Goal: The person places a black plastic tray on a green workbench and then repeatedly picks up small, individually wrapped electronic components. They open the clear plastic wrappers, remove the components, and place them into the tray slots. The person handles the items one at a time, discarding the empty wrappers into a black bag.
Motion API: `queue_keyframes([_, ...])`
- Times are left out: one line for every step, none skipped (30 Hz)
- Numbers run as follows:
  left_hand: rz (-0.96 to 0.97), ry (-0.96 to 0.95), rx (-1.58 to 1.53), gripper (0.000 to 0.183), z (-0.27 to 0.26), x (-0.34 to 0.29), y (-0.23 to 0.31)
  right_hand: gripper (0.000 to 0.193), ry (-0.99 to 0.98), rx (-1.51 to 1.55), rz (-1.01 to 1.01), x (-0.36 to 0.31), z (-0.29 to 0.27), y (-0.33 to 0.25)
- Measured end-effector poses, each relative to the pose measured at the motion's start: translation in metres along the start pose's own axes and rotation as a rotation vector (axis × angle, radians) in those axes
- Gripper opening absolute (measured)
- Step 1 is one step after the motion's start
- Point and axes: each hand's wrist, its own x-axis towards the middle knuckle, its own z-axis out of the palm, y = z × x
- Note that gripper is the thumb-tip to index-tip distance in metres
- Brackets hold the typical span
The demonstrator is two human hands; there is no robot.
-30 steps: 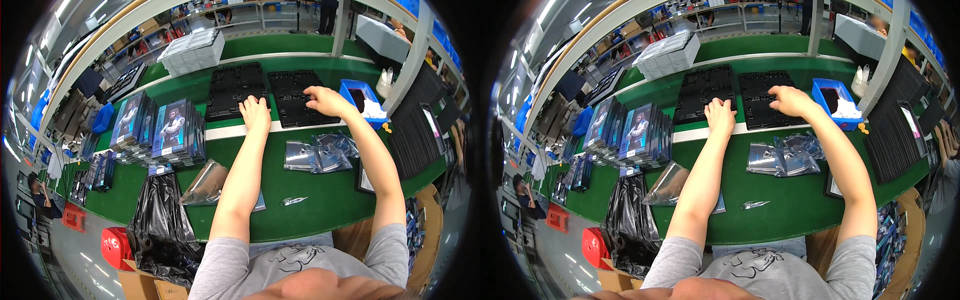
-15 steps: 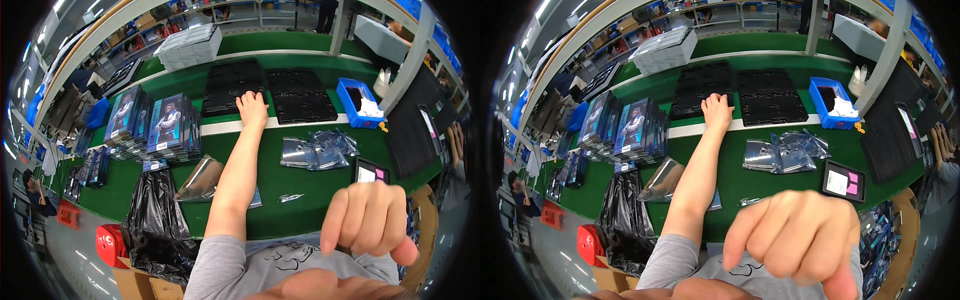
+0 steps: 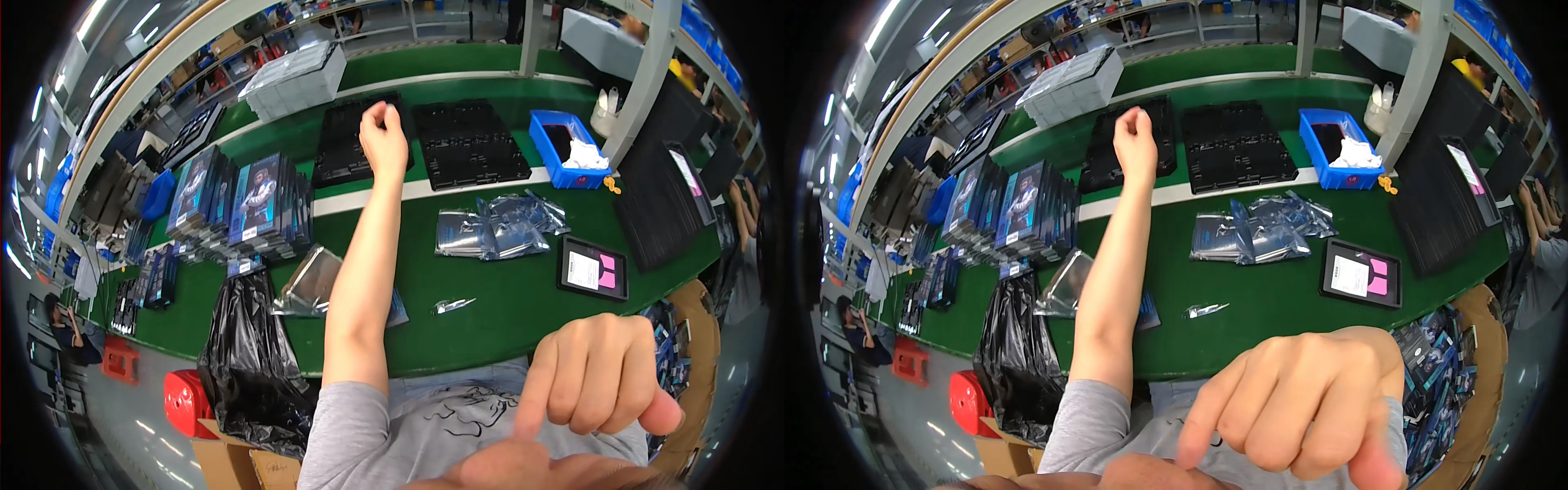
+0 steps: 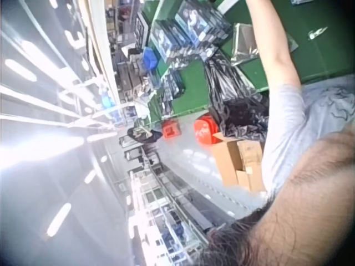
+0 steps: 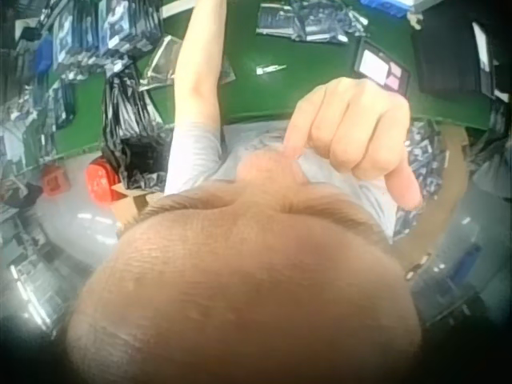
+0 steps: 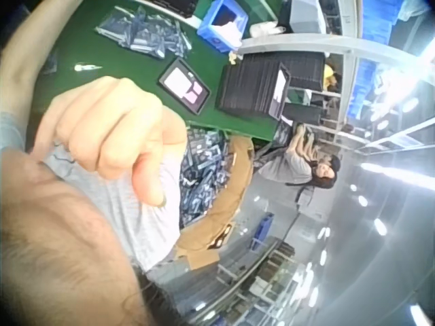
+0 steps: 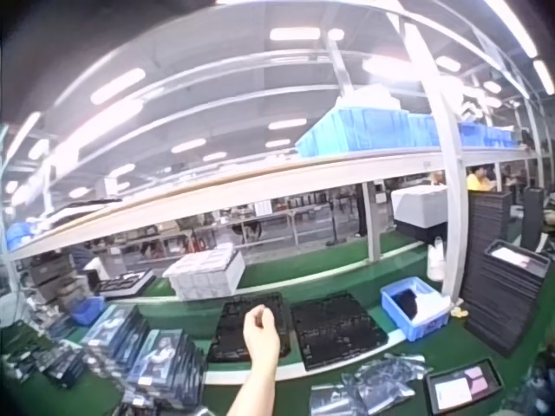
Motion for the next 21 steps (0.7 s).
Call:
queue_keyframes([-0.153, -0.004, -0.209, 0.036, 0.003, 0.008, 0.012, 0.052, 0.014, -0.03, 0.01, 0.0, 0.002, -0.003])
queue_keyframes([-0.242, -0.048, -0.302, 0.035, 0.004, 0.018, 0.022, 0.051, 0.028, -0.047, 0.011, -0.002, 0.002, -0.004])
queue_keyframes([-0.331, -0.086, -0.386, 0.034, 0.001, 0.026, 0.034, 0.047, 0.069, -0.138, 0.05, -0.008, 0.0, -0.003])
queue_keyframes([-0.306, -0.142, -0.378, 0.032, -0.003, 0.033, 0.052, 0.044, 0.112, -0.228, 0.094, -0.015, -0.002, -0.001])
queue_keyframes([-0.279, -0.176, -0.35, 0.03, -0.023, 0.037, 0.069, 0.041, 0.119, -0.349, 0.194, -0.022, -0.006, 0.008])
queue_keyframes([-0.215, -0.261, -0.328, 0.03, -0.047, 0.037, 0.089, 0.038, 0.107, -0.47, 0.3, -0.026, -0.01, 0.016])
queue_keyframes([-0.148, -0.347, -0.306, 0.03, -0.073, 0.037, 0.107, 0.034, 0.054, -0.653, 0.458, -0.029, -0.017, 0.025])
queue_keyframes([-0.076, -0.441, -0.216, 0.03, -0.096, 0.031, 0.122, 0.026, 0.003, -0.766, 0.699, -0.036, -0.023, 0.033])
queue_keyframes([-0.009, -0.564, -0.146, 0.031, -0.109, 0.021, 0.13, 0.02, -0.029, -0.897, 0.952, -0.05, -0.031, 0.041])
queue_keyframes([0.054, -0.687, -0.002, 0.031, -0.125, 0.008, 0.141, 0.018, -0.087, -0.971, 1.02, -0.066, -0.038, 0.05])
queue_keyframes([0.054, -0.781, 0.112, 0.029, -0.143, -0.006, 0.145, 0.018, -0.155, -1.043, 1.081, -0.079, -0.041, 0.06])
queue_keyframes([0.035, -0.86, 0.252, 0.027, -0.16, -0.023, 0.155, 0.02, -0.214, -1.071, 1.102, -0.089, -0.042, 0.07])
queue_keyframes([0.159, -0.907, 0.469, 0.028, -0.182, -0.037, 0.154, 0.028, -0.188, -1.041, 1.112, -0.097, -0.039, 0.083])
queue_keyframes([0.253, -0.951, 0.578, 0.03, -0.202, -0.048, 0.147, 0.035, -0.213, -1.118, 0.99, -0.106, -0.035, 0.099])
queue_keyframes([0.246, -0.91, 0.638, 0.031, -0.216, -0.064, 0.145, 0.042, -0.236, -1.193, 0.865, -0.113, -0.031, 0.113])
queue_keyframes([0.249, -0.875, 0.695, 0.033, -0.227, -0.077, 0.141, 0.05, -0.264, -1.241, 0.827, -0.116, -0.027, 0.123])
queue_keyframes([0.293, -0.808, 0.799, 0.036, -0.239, -0.09, 0.136, 0.057, -0.297, -1.284, 0.783, -0.117, -0.023, 0.132])
queue_keyframes([0.321, -0.724, 0.89, 0.04, -0.249, -0.102, 0.127, 0.062, -0.325, -1.273, 0.854, -0.119, -0.021, 0.141])
queue_keyframes([0.351, -0.641, 0.974, 0.045, -0.257, -0.111, 0.12, 0.062, -0.33, -1.293, 0.876, -0.122, -0.022, 0.148])
queue_keyframes([0.33, -0.59, 1.021, 0.048, -0.265, -0.119, 0.112, 0.062, -0.34, -1.307, 0.9, -0.126, -0.024, 0.156])
queue_keyframes([0.31, -0.54, 1.065, 0.052, -0.273, -0.125, 0.104, 0.062, -0.349, -1.322, 0.926, -0.129, -0.026, 0.16])
